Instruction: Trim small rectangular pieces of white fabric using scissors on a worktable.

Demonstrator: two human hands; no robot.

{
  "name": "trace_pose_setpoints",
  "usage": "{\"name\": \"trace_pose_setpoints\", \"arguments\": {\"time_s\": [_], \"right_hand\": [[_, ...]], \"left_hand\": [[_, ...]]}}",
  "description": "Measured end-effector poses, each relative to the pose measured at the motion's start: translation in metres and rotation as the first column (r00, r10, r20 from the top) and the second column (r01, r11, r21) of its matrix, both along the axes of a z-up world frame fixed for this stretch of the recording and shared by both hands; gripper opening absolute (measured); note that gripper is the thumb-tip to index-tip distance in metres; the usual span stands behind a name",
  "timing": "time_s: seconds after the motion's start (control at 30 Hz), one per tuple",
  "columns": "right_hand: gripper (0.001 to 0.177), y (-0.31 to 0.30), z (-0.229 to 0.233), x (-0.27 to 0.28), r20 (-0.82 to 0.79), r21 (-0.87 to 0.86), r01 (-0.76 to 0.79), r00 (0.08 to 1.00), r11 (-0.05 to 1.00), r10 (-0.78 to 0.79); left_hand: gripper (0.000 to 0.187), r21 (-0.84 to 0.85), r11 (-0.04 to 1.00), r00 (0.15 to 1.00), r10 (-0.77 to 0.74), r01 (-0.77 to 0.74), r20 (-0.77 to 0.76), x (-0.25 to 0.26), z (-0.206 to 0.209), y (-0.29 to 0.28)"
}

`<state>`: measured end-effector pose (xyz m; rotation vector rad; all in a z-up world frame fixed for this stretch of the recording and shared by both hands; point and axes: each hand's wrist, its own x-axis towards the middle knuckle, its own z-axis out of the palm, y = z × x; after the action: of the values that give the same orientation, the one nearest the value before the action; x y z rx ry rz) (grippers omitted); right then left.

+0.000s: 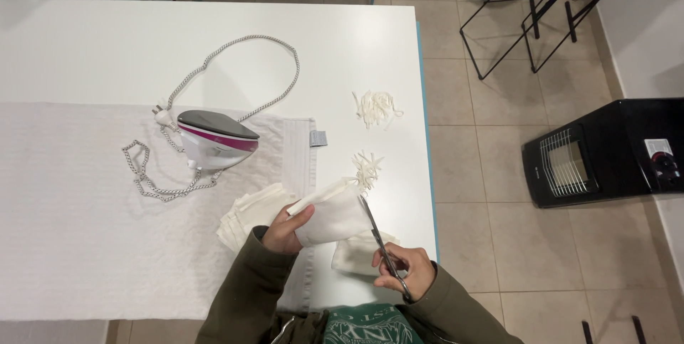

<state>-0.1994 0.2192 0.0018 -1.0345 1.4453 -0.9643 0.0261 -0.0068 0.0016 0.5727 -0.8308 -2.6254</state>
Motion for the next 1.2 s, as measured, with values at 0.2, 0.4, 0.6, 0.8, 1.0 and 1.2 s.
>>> {"name": "trace_pose_setpoints", "arguments": {"time_s": [0.2, 0.4, 0.6, 0.8, 1.0, 1.2], "right_hand": [[0.046, -0.014, 0.016, -0.003, 0.035, -0.053, 0.007, 0.999, 0.999, -0.005], [0.034, -0.017, 0.012, -0.004, 0.021, 0.008, 0.039, 0.999, 0.999, -0.040], [0.027, -0.019, -0.001, -0.006, -0.015, 0.053, 0.103, 0.995, 0.993, -0.103], [0.026, -0.029, -0.009, -0.012, -0.020, 0.089, 0.161, 0.987, 0.983, -0.160], [0.024, -0.043, -0.044, -0.021, 0.019, 0.062, 0.194, 0.980, 0.979, -0.196], [0.024, -0.061, -0.081, -0.037, 0.015, 0.154, 0.171, 0.984, 0.973, -0.176]], "left_hand": [[0.053, 0.061, 0.994, 0.992, -0.091, 0.086, 0.090, -0.004, -0.001, 0.003], [0.055, 0.042, 0.994, 0.993, -0.102, 0.100, 0.063, -0.008, 0.007, 0.003], [0.060, 0.051, 0.996, 0.997, -0.069, 0.068, 0.021, -0.021, 0.000, -0.003], [0.060, 0.068, 0.997, 0.999, -0.035, 0.034, 0.019, -0.037, -0.015, -0.011], [0.054, 0.105, 0.993, 0.998, 0.044, -0.049, 0.043, -0.051, -0.035, -0.019], [0.051, 0.008, 0.983, 0.959, 0.176, -0.182, 0.222, -0.058, -0.039, -0.023]]}}
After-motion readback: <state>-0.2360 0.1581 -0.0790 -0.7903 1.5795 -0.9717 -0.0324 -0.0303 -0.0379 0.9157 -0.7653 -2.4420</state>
